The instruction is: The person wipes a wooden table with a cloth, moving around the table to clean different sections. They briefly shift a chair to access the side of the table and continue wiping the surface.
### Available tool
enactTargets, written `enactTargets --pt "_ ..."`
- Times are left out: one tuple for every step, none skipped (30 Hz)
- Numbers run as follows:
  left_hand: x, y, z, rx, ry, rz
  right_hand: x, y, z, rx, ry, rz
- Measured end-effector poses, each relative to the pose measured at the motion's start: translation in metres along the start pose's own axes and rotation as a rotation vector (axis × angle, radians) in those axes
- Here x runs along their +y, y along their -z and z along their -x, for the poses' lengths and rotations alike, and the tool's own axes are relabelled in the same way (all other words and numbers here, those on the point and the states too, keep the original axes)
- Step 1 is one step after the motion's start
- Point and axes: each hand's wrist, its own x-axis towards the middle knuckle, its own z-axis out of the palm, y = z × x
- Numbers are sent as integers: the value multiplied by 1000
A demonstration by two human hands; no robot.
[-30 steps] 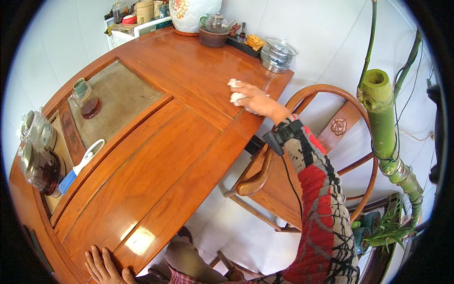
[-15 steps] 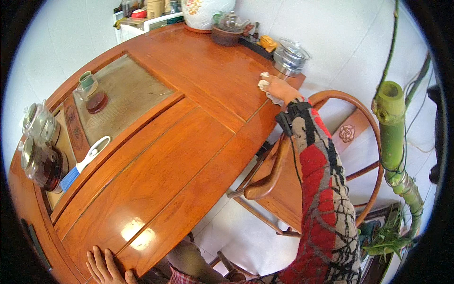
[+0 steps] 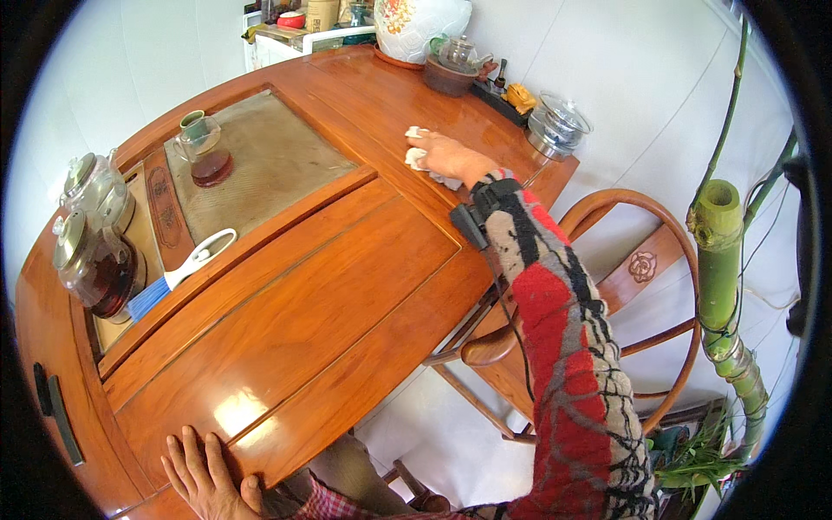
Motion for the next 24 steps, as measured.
enactTargets --pt "0 1 0 -9 3 -5 -11 -3 -7 7 25 -1" --pt "0 1 0 -21 9 -12 -20 -6 -13 11 29 -6" --pt "0 2 1 -27 12 -13 -29 -9 -14 10 29 -20" --pt "0 2 1 -34 15 -12 -35 -12 -13 8 29 -32" --pt "0 3 1 -41 17 -8 -41 -15 -11 19 18 -36" --pt "1 3 1 -59 25 -10 -45 -17 -6 27 7 -40" --pt "1 3 0 -69 27 -29 -50 -20 -4 29 -3 -35" --pt "2 2 -1 -74 49 34 -54 -21 0 16 -13 2" --pt "2 2 -2 -81 74 95 -57 -23 7 48 -11 -59" --pt "4 2 -2 -51 99 127 -59 -26 17 53 -42 -100" --pt "3 3 -1 -32 75 143 -61 -27 25 75 -39 -147" --pt "3 3 -1 -10 58 160 -64 -29 33 104 -30 -102" --pt "2 3 -1 -4 62 176 -65 -31 44 148 6 -122" --pt "2 3 -1 15 43 187 -68 -32 54 175 29 -137" --pt "0 2 0 8 52 207 -73 -33 65 215 46 -188" --pt "0 1 1 27 50 239 -77 -32 76 240 89 -221" --pt "-5 -3 -1 55 35 264 -83 -35 82 217 35 -212" --pt "-6 -4 1 115 5 275 -89 -33 97 236 62 -286" --pt "-7 -5 4 163 -16 274 -97 -32 111 237 50 -307" --pt "-8 -7 7 192 -8 285 -106 -31 122 215 43 -341" --pt "-9 -8 9 191 -12 285 -118 -32 132 227 7 -385" --pt "-10 -10 10 244 -25 295 -130 -31 142 206 6 -413" --pt "-11 -10 12 252 -38 304 -145 -31 150 167 -80 -386" --pt "-14 -14 9 283 -51 308 -160 -34 154 164 -41 -414"
